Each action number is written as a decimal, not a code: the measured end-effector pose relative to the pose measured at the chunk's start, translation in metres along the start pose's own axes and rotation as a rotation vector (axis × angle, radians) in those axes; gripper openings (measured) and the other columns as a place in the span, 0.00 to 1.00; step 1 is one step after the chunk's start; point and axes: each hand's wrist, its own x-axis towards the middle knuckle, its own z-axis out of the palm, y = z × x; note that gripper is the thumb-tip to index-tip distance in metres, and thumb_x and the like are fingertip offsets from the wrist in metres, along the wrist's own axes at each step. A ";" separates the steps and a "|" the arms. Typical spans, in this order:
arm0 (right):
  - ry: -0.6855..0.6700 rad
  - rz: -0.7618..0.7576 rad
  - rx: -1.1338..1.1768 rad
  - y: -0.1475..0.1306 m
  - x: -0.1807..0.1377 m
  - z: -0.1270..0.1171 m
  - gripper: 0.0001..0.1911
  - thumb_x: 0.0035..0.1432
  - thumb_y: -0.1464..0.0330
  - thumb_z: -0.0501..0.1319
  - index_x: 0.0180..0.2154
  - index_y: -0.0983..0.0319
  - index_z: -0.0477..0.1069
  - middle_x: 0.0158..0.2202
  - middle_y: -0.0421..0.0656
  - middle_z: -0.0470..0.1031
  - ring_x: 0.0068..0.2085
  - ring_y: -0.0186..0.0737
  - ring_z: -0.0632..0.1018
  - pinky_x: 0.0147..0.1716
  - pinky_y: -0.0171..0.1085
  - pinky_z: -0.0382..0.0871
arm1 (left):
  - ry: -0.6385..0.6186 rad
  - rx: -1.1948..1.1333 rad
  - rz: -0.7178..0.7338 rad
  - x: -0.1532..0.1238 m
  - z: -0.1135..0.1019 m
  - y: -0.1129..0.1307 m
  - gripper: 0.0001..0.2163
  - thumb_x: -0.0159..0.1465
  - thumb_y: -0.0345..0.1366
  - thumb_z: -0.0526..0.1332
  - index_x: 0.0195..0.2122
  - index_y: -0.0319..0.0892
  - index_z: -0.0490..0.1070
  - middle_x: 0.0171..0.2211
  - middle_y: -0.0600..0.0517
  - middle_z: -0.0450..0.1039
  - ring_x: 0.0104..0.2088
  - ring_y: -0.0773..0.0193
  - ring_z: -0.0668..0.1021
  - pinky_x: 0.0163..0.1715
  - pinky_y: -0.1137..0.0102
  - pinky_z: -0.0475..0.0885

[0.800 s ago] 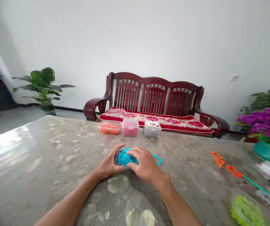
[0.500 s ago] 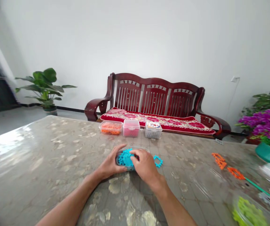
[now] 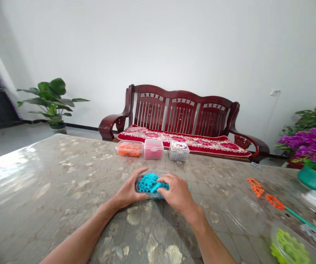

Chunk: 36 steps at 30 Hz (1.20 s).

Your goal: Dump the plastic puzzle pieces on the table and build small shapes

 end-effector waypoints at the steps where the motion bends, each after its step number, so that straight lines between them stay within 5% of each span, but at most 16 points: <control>1: -0.053 0.006 -0.011 0.000 -0.001 -0.002 0.14 0.49 0.72 0.63 0.39 0.56 0.79 0.40 0.41 0.80 0.41 0.40 0.78 0.42 0.35 0.69 | 0.000 0.005 0.000 0.000 0.000 0.000 0.43 0.46 0.43 0.74 0.62 0.44 0.59 0.59 0.42 0.62 0.58 0.47 0.70 0.58 0.53 0.67; 8: -0.134 0.087 -0.004 0.006 0.000 -0.010 0.06 0.52 0.70 0.62 0.28 0.58 0.79 0.32 0.40 0.79 0.35 0.38 0.77 0.36 0.34 0.66 | 0.011 0.044 0.011 0.001 0.000 0.001 0.42 0.46 0.44 0.74 0.61 0.44 0.61 0.59 0.43 0.64 0.58 0.48 0.70 0.58 0.53 0.67; 13: -0.114 0.010 -0.060 0.005 0.005 -0.003 0.06 0.49 0.71 0.64 0.32 0.57 0.77 0.41 0.42 0.79 0.45 0.42 0.76 0.46 0.38 0.65 | 0.014 0.057 0.027 0.001 -0.001 0.003 0.42 0.46 0.46 0.74 0.61 0.44 0.61 0.59 0.42 0.64 0.58 0.47 0.70 0.59 0.53 0.66; 18: -0.192 -0.008 -0.155 0.000 0.008 0.001 0.09 0.51 0.72 0.62 0.37 0.58 0.76 0.40 0.41 0.80 0.45 0.42 0.74 0.46 0.38 0.63 | 0.015 0.073 0.039 0.001 -0.001 0.003 0.42 0.46 0.48 0.74 0.61 0.44 0.61 0.58 0.42 0.65 0.58 0.47 0.69 0.60 0.53 0.65; 29: -0.090 -0.005 -0.053 0.001 0.005 0.020 0.08 0.52 0.75 0.61 0.30 0.57 0.77 0.38 0.40 0.81 0.44 0.41 0.76 0.47 0.40 0.65 | -0.102 0.170 -0.013 0.000 -0.006 0.011 0.30 0.48 0.41 0.73 0.54 0.47 0.72 0.64 0.43 0.56 0.63 0.45 0.63 0.60 0.53 0.64; 36: 0.049 0.234 0.000 0.046 0.013 -0.019 0.10 0.53 0.68 0.59 0.35 0.59 0.78 0.37 0.43 0.81 0.39 0.42 0.79 0.43 0.40 0.69 | -0.103 0.181 -0.034 0.000 -0.006 0.014 0.29 0.48 0.39 0.73 0.53 0.47 0.73 0.63 0.43 0.56 0.62 0.46 0.65 0.59 0.54 0.66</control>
